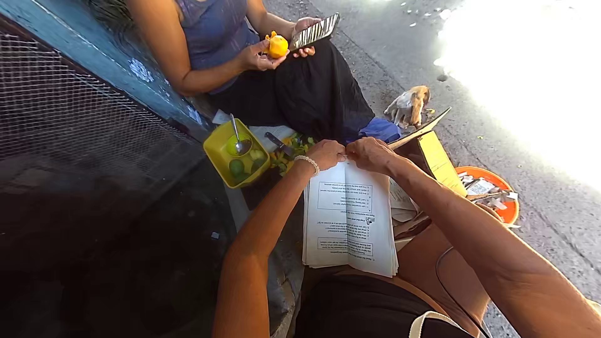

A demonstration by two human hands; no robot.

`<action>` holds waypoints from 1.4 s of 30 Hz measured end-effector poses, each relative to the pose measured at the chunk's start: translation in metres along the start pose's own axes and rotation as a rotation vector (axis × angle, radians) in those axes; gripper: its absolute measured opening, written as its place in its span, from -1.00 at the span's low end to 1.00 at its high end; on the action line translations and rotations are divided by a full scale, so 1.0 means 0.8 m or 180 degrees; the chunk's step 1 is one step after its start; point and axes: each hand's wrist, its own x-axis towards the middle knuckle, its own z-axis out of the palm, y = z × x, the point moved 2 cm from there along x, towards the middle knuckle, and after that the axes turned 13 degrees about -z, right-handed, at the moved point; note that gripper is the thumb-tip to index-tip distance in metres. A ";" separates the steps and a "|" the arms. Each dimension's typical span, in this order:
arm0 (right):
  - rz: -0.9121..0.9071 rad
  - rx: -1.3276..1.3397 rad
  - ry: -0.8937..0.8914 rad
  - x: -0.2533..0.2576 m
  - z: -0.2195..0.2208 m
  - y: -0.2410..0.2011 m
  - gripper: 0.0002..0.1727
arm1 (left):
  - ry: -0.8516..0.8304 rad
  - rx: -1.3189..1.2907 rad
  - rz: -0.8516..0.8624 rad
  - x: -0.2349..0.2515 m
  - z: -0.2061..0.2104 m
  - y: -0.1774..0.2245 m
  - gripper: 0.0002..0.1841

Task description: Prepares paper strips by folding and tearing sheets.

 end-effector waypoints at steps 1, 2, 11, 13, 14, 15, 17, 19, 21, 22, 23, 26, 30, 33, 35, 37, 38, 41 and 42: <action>0.0069 0.0248 0.0018 0.005 0.000 0.000 -0.82 | 0.0027 -0.0022 -0.0060 -0.001 0.000 -0.002 -0.70; 0.0076 0.0509 0.0089 0.009 0.002 0.003 -0.82 | 0.0047 -0.0024 -0.0103 -0.002 0.000 -0.004 -0.69; -0.0080 0.1183 0.0322 0.029 0.018 0.015 -0.77 | 0.0580 -0.0119 -0.0341 -0.004 0.019 -0.021 -0.72; -0.0177 0.1259 0.0366 0.031 0.019 0.015 -0.76 | 0.0779 -0.0254 -0.0213 -0.002 0.026 -0.030 -0.73; -0.0205 0.1270 0.0345 0.032 0.020 0.014 -0.76 | 0.0809 -0.0314 -0.0191 -0.002 0.028 -0.033 -0.73; -0.0230 0.1280 0.0327 0.033 0.022 0.014 -0.77 | 0.0787 -0.0349 -0.0219 -0.003 0.030 -0.035 -0.73; -0.0271 0.1286 0.0297 0.036 0.029 0.016 -0.77 | 0.0677 -0.0382 -0.0300 -0.007 0.031 -0.035 -0.72; -0.0271 0.1273 0.0239 0.039 0.032 0.017 -0.76 | 0.0658 -0.0377 -0.0355 -0.010 0.033 -0.036 -0.72; -0.0268 0.1221 0.0143 0.041 0.033 0.016 -0.74 | 0.0623 -0.0318 -0.0435 -0.010 0.035 -0.037 -0.71; -0.0277 0.1173 0.0087 0.043 0.032 0.016 -0.74 | 0.0601 -0.0310 -0.0468 -0.010 0.035 -0.038 -0.71; -0.0299 0.1133 0.0030 0.044 0.030 0.015 -0.74 | 0.0599 -0.0332 -0.0485 -0.009 0.037 -0.038 -0.71; -0.0405 0.1080 -0.0069 0.047 0.027 0.017 -0.76 | 0.0795 -0.0477 -0.0448 -0.005 0.046 -0.042 -0.72; -0.0280 0.1150 0.0030 0.047 0.031 0.020 -0.76 | 0.1265 -0.0782 -0.0041 -0.001 0.066 -0.051 -0.74; -0.0157 0.1316 0.0097 0.047 0.034 0.019 -0.75 | 0.1604 -0.0851 0.0192 -0.003 0.076 -0.054 -0.78; -0.0124 0.1356 0.0072 0.047 0.036 0.018 -0.75 | 0.1733 -0.0876 0.0247 -0.002 0.081 -0.055 -0.80; -0.0093 0.1432 0.0097 0.048 0.039 0.018 -0.76 | 0.1906 -0.0917 0.0329 -0.001 0.086 -0.055 -0.81; -0.0040 0.1510 0.0122 0.048 0.039 0.019 -0.76 | 0.1999 -0.0951 0.0373 0.000 0.089 -0.056 -0.82; 0.0097 0.1875 0.0216 0.050 0.044 0.020 -0.74 | 0.2360 -0.1004 0.0537 0.002 0.097 -0.057 -0.82; 0.0100 0.2017 0.0227 0.050 0.046 0.021 -0.73 | 0.2484 -0.0983 0.0587 0.002 0.100 -0.057 -0.82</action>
